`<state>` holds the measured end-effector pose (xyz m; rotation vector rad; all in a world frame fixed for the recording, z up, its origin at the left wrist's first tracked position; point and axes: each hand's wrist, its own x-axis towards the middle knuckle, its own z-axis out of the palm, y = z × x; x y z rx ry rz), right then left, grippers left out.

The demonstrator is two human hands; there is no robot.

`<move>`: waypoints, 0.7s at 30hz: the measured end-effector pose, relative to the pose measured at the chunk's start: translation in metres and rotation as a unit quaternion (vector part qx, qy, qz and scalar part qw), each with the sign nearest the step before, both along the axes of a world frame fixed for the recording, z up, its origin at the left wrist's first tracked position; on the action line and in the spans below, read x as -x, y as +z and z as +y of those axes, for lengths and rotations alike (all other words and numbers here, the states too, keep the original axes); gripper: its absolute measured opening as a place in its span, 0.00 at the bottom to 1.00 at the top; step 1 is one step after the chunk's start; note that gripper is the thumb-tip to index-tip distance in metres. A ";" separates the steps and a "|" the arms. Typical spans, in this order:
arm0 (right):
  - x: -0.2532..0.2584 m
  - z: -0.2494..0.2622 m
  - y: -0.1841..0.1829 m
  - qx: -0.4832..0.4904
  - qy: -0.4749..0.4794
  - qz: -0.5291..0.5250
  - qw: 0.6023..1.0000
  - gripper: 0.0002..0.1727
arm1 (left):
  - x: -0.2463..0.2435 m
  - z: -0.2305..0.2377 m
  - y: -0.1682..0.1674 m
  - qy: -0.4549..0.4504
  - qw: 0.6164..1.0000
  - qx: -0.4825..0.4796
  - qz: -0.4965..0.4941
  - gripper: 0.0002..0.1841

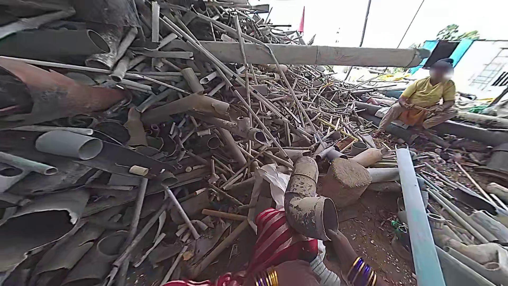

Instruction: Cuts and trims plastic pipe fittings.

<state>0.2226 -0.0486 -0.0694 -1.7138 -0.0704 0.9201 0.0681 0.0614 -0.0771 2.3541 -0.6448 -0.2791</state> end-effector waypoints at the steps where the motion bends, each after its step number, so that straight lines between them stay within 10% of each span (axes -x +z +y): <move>1: 0.000 0.001 0.001 0.001 -0.003 0.009 1.000 0.12 | -0.009 -0.004 -0.001 -0.010 0.998 -0.053 0.021 0.18; 11: 0.001 -0.004 -0.027 -0.064 -0.084 0.212 0.972 0.23 | 0.012 0.058 -0.074 0.275 0.944 -0.118 -0.142 0.28; 16: 0.006 -0.016 -0.028 -0.111 -0.129 0.306 0.937 0.23 | 0.061 0.123 -0.080 0.661 0.659 -0.196 0.301 0.39; 18: -0.001 -0.020 -0.024 -0.121 -0.131 0.315 0.932 0.24 | 0.063 0.122 -0.068 0.659 0.674 -0.186 0.278 0.42; 21: -0.005 -0.018 -0.025 -0.118 -0.134 0.321 0.930 0.24 | 0.047 0.080 -0.023 0.553 0.812 -0.143 0.117 0.31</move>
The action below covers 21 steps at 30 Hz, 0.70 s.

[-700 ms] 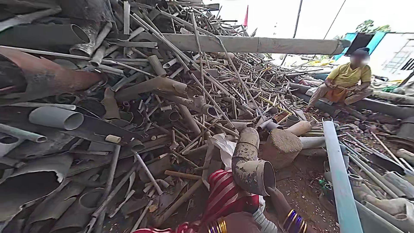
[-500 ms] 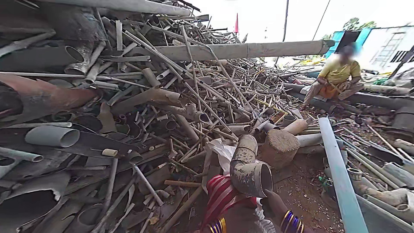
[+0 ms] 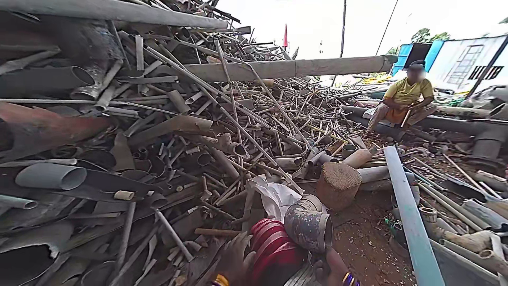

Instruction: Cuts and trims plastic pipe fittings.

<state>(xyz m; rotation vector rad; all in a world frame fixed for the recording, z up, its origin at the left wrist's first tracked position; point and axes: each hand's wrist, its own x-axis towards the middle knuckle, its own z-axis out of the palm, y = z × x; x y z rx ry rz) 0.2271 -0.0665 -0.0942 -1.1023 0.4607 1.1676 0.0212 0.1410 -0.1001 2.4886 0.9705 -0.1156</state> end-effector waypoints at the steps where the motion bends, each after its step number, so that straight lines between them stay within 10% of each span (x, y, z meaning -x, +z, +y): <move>1: 0.003 0.002 -0.001 0.005 0.003 0.001 1.000 0.23 | -0.008 -0.019 0.013 -0.081 0.994 0.013 -0.073 0.26; 4: 0.011 0.003 0.001 0.015 0.018 -0.023 0.999 0.23 | -0.050 -0.070 0.027 -0.355 0.910 0.061 -0.206 0.20; 6: 0.015 -0.002 -0.002 0.024 0.026 -0.047 0.998 0.24 | -0.072 -0.088 0.030 -0.472 0.870 0.070 -0.123 0.18; 9: 0.008 -0.009 -0.002 0.052 0.060 -0.057 0.995 0.22 | -0.080 -0.077 0.023 -0.506 0.861 0.057 -0.002 0.19; 14: -0.001 -0.010 -0.011 0.059 0.047 -0.040 0.996 0.22 | -0.073 -0.047 -0.025 -0.493 0.866 -0.003 -0.084 0.21; 18: -0.003 -0.005 -0.005 0.026 -0.042 0.019 0.999 0.19 | -0.082 -0.014 -0.034 -0.310 0.944 -0.073 -0.086 0.26; 21: -0.006 -0.006 0.005 -0.022 -0.143 0.080 0.986 0.18 | -0.078 0.033 -0.011 0.038 0.991 -0.033 0.127 0.36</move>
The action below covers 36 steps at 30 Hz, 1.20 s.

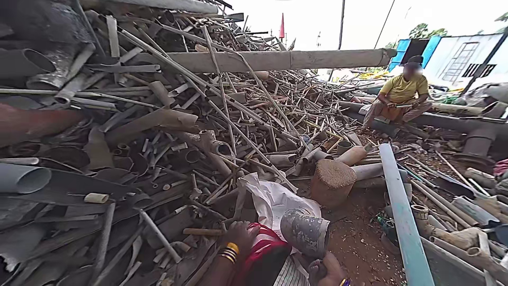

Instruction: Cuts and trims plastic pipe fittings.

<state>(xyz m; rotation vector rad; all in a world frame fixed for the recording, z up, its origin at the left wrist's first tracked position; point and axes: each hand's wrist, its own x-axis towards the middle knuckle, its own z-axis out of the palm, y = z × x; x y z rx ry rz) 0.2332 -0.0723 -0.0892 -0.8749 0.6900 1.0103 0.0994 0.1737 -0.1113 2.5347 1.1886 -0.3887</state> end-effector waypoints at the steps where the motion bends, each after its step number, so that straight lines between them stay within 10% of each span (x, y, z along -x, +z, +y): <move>1: -0.002 -0.002 0.004 -0.018 -0.030 0.009 0.999 0.17 | 0.007 0.019 0.000 0.084 0.996 -0.017 0.038 0.38; 5: -0.021 -0.006 0.009 -0.045 -0.105 0.017 0.993 0.16 | 0.027 0.013 0.024 0.067 0.995 -0.069 0.027 0.39; 9: -0.036 0.000 -0.011 0.018 -0.132 0.007 0.991 0.15 | 0.030 -0.080 0.002 -0.298 0.906 -0.050 -0.296 0.23; 11: -0.041 -0.002 -0.013 0.021 -0.138 0.007 0.990 0.14 | 0.025 -0.088 -0.020 -0.434 0.846 0.041 -0.306 0.18; 15: -0.048 -0.023 -0.006 0.033 -0.137 0.013 0.990 0.16 | 0.044 -0.017 -0.024 -0.128 0.983 -0.029 -0.127 0.32; 18: -0.041 -0.034 -0.009 0.079 -0.084 -0.007 0.993 0.15 | 0.064 0.040 -0.024 0.173 0.985 0.005 0.000 0.41; 22: -0.030 -0.025 -0.012 0.124 -0.028 -0.059 0.990 0.13 | 0.083 -0.033 -0.044 0.032 0.923 -0.177 -0.339 0.40; 24: -0.027 -0.016 -0.008 0.121 -0.016 -0.066 0.990 0.13 | 0.080 -0.065 -0.077 -0.077 0.883 -0.098 -0.452 0.44; 28: -0.015 -0.007 0.014 0.078 0.040 -0.087 0.992 0.16 | 0.113 -0.027 -0.109 0.088 0.973 0.115 -0.177 0.43; 31: -0.019 -0.015 0.013 0.000 0.118 -0.159 0.980 0.25 | 0.131 0.012 -0.124 0.252 0.947 0.177 0.090 0.46; 36: -0.026 -0.047 -0.009 -0.044 0.185 -0.373 0.908 0.21 | 0.127 0.002 -0.085 0.224 0.941 0.158 -0.197 0.39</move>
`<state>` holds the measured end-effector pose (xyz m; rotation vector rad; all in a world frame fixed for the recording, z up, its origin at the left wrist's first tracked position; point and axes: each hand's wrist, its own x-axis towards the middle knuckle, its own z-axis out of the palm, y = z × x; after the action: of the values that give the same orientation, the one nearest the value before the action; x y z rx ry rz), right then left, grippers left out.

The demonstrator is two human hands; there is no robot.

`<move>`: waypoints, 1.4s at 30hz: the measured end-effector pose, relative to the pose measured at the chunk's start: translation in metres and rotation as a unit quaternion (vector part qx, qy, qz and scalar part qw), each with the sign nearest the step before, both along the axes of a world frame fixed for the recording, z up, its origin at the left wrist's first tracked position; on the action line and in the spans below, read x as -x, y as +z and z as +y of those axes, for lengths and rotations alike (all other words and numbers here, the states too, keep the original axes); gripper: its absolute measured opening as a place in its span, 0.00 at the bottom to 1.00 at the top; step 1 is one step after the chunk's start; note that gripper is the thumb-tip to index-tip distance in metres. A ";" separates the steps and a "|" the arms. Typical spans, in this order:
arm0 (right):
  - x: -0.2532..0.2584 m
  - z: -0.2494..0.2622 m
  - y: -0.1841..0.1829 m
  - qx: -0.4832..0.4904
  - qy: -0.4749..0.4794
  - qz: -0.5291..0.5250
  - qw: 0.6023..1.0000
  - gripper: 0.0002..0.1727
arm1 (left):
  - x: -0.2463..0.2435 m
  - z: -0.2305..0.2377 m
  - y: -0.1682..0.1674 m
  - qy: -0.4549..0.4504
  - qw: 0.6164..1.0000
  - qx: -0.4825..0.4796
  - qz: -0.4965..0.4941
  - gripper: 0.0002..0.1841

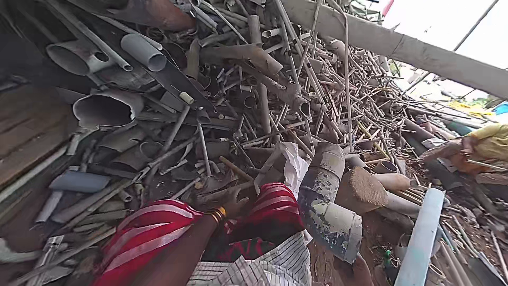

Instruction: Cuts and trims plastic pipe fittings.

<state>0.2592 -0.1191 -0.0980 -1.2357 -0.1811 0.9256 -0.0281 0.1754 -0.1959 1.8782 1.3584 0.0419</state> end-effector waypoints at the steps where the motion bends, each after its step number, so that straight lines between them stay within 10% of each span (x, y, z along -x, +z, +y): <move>1: -0.006 -0.005 -0.002 -0.024 0.014 -0.029 0.999 0.19 | -0.005 -0.004 0.014 -0.001 0.998 -0.020 -0.064 0.39; 7: -0.031 0.030 0.011 -0.086 0.160 -0.249 0.951 0.24 | -0.022 -0.018 0.113 0.036 0.890 -0.209 -0.403 0.39; 11: 0.026 0.064 0.075 -0.015 0.157 -0.254 0.954 0.25 | -0.002 -0.007 0.131 -0.068 0.819 -0.354 -0.447 0.31; 13: 0.002 0.072 0.044 -0.126 0.166 -0.270 0.940 0.24 | 0.003 -0.005 0.126 -0.085 0.793 -0.326 -0.508 0.26; 17: -0.030 0.083 0.022 0.039 -0.074 -0.329 0.941 0.21 | 0.000 -0.037 0.132 0.022 0.759 -0.104 -0.642 0.13; 21: -0.020 0.077 0.043 0.046 -0.147 -0.419 0.895 0.21 | -0.014 -0.052 0.135 0.088 0.784 -0.150 -0.596 0.11; 28: 0.032 0.055 0.066 -0.090 0.130 -0.622 0.767 0.35 | -0.036 -0.059 0.138 0.048 0.797 -0.333 -0.502 0.19; 30: 0.053 0.058 0.052 -0.079 0.147 -0.563 0.810 0.34 | -0.034 -0.067 0.145 0.017 0.809 -0.326 -0.489 0.18; 34: 0.081 0.064 0.021 -0.031 0.135 -0.433 0.891 0.34 | -0.016 -0.080 0.181 -0.059 0.881 -0.122 -0.454 0.12; 38: 0.082 0.064 0.013 0.048 0.112 -0.538 0.834 0.36 | 0.001 -0.073 0.218 -0.017 0.899 0.121 -0.420 0.24; 42: 0.077 0.069 0.016 0.083 0.126 -0.581 0.800 0.37 | 0.004 -0.067 0.214 -0.017 0.911 0.161 -0.380 0.18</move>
<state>0.1824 -0.0498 -0.0823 -1.8447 -1.2877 0.2667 -0.0317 0.1084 0.0184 1.3762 0.7319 0.4566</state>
